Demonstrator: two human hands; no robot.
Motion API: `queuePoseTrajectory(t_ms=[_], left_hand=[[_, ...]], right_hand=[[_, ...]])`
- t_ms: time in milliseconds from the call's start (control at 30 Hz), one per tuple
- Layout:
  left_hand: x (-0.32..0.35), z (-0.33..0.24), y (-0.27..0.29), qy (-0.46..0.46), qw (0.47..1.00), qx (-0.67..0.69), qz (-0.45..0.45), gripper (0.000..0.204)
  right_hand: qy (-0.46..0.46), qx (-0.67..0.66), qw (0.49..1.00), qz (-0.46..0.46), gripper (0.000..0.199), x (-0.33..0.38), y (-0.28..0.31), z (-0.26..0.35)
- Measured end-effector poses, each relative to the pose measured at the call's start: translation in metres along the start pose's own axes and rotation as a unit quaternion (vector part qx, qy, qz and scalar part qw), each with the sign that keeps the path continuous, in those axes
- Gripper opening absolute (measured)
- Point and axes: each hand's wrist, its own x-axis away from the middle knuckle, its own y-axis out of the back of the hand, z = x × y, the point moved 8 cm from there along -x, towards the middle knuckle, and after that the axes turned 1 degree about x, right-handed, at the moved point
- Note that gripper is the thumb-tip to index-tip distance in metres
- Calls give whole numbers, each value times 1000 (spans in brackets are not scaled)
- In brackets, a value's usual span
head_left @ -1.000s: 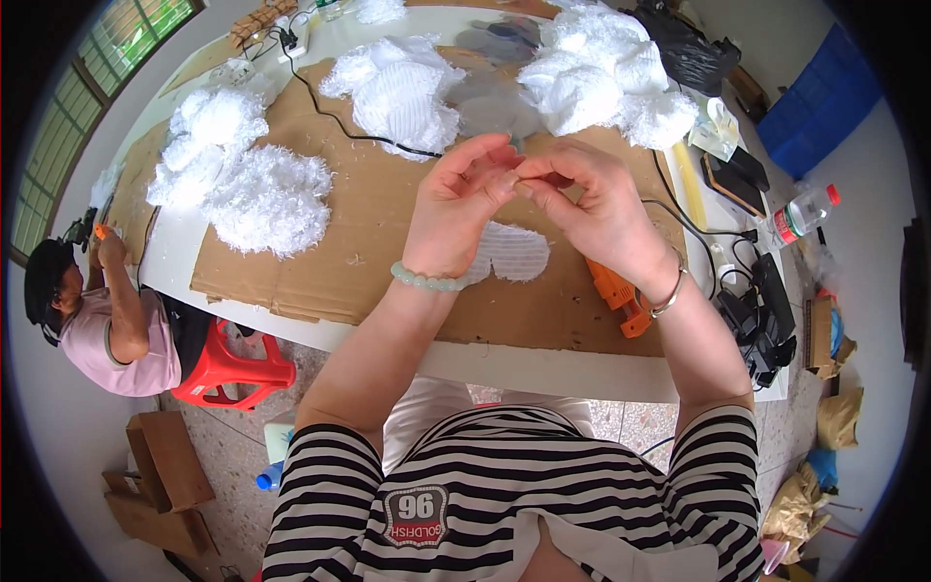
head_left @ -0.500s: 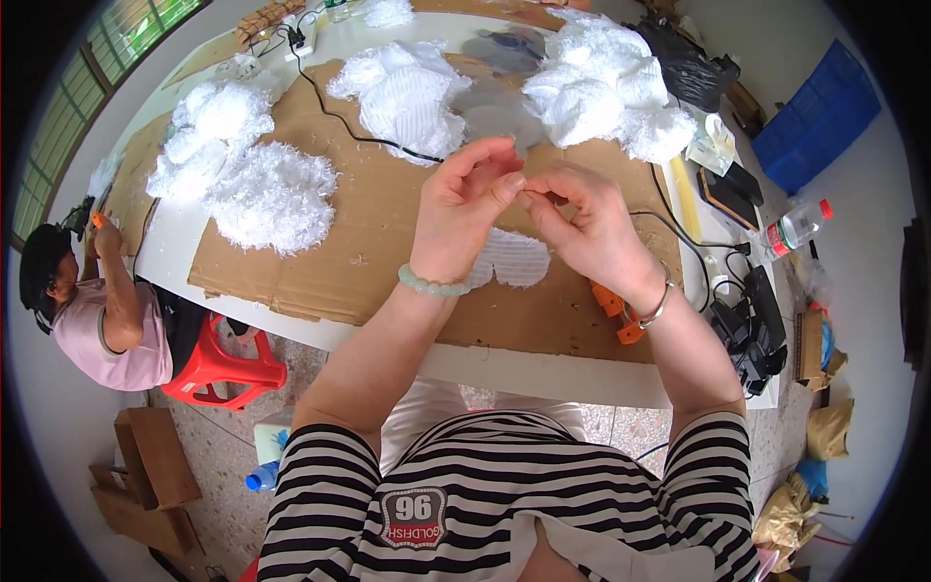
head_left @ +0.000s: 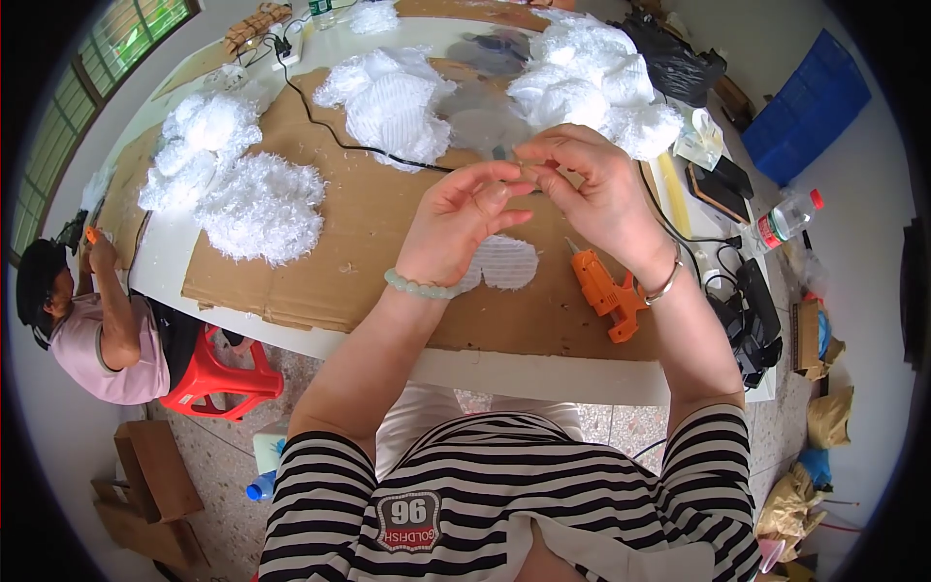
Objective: Assembling soft toys by gluing synthetic stuffing onto cloth cutouts using a hot glue gun.
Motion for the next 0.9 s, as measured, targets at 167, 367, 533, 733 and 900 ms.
queuePoseTrajectory(t_ms=[167,367,533,733,900], left_hand=[[-2,-1,3,-10,1000,-9,2,24],[-2,-2,1,-13,998,-59,-4,28],[-2,-12,3,-65,986,-150,-29,35],[2,-57,46,-212,952,-90,-199,31],[-1,-36,67,-153,966,10,-209,7]], right_hand=[[-8,24,999,23,11,0,-9,2],[-31,112,993,-24,4,1,-9,3],[-216,-14,976,36,5,7,-18,-18],[-324,-288,893,117,10,47,-45,-17],[-3,-174,914,368,14,67,-71,79]])
